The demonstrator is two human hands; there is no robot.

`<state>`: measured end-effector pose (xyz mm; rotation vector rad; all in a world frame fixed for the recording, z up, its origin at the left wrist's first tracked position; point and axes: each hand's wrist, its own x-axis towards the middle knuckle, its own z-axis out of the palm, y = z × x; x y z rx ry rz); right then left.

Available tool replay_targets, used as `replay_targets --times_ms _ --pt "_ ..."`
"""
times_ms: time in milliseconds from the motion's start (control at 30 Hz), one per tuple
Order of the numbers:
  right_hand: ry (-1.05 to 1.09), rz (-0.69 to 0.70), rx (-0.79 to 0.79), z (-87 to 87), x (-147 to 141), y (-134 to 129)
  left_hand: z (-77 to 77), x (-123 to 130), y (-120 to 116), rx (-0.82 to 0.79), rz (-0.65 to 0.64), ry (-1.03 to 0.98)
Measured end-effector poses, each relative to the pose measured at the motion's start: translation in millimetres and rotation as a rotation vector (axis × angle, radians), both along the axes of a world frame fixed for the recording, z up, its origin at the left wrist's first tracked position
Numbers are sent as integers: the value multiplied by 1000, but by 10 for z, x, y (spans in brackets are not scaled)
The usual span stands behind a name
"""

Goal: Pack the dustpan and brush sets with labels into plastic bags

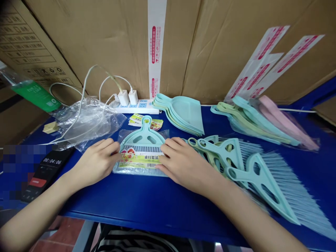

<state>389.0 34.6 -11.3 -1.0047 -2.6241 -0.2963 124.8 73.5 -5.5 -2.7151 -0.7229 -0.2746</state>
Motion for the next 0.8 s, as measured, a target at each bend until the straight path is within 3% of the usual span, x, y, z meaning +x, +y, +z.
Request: replay_targets --times_ms 300,467,800 --pt "-30 65 35 -158 -193 -65 -118 83 -76 -103 -140 27" --pt "4 33 9 -218 -200 -41 -173 104 -66 -134 -120 52" --pt "43 9 -57 -167 -155 -38 -70 86 -48 -259 -22 55"
